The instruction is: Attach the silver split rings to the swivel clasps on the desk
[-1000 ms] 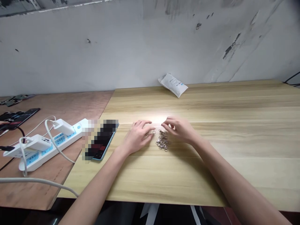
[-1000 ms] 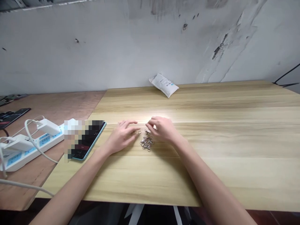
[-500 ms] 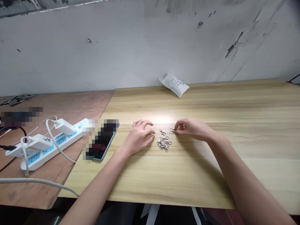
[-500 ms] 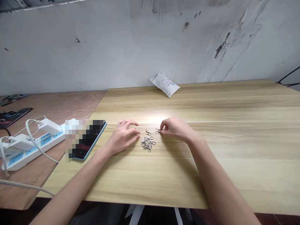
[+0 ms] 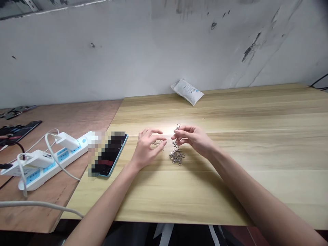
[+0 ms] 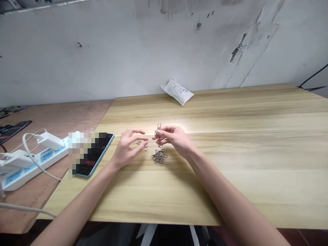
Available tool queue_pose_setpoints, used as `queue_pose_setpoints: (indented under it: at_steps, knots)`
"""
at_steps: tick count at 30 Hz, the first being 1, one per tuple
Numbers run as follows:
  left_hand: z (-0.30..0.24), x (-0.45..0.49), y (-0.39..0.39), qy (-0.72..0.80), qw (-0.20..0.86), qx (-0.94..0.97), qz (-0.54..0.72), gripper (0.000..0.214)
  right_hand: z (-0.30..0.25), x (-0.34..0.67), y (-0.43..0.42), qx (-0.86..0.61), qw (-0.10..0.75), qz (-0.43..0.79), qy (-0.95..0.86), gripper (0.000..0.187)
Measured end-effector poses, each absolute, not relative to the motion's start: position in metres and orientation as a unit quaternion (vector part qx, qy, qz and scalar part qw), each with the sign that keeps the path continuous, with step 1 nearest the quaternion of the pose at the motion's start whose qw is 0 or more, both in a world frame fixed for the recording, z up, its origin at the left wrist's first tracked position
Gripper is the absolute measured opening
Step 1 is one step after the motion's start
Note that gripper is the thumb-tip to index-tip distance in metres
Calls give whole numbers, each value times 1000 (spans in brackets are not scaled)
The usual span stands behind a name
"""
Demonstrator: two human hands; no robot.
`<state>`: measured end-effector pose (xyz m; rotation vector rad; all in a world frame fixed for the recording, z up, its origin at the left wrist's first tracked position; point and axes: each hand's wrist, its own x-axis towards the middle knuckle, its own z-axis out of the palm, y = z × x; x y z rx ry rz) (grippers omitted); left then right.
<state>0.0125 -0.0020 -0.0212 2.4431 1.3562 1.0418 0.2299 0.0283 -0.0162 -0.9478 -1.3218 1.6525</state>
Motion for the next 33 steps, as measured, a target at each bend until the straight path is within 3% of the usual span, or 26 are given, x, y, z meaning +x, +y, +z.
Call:
queue_pose_setpoints:
  at_steps: [7,10,14,22,33]
  knots:
    - [-23,15,1,446,264,750,411,7,-31,205,20,-351,419,684,-483,24]
    - [-24,16,2,442,291,737,420,8,-35,200,18,-348,420,687,-480,25]
    - [-21,15,1,463,249,736,426,6,-37,199,17,-348,437,682,-472,25]
    - [-18,11,-3,476,57,768,425,4,-30,202,14,-326,422,679,-504,38]
    - [-20,13,-4,450,57,789,414,5,-29,207,15,-372,389,568,-623,30]
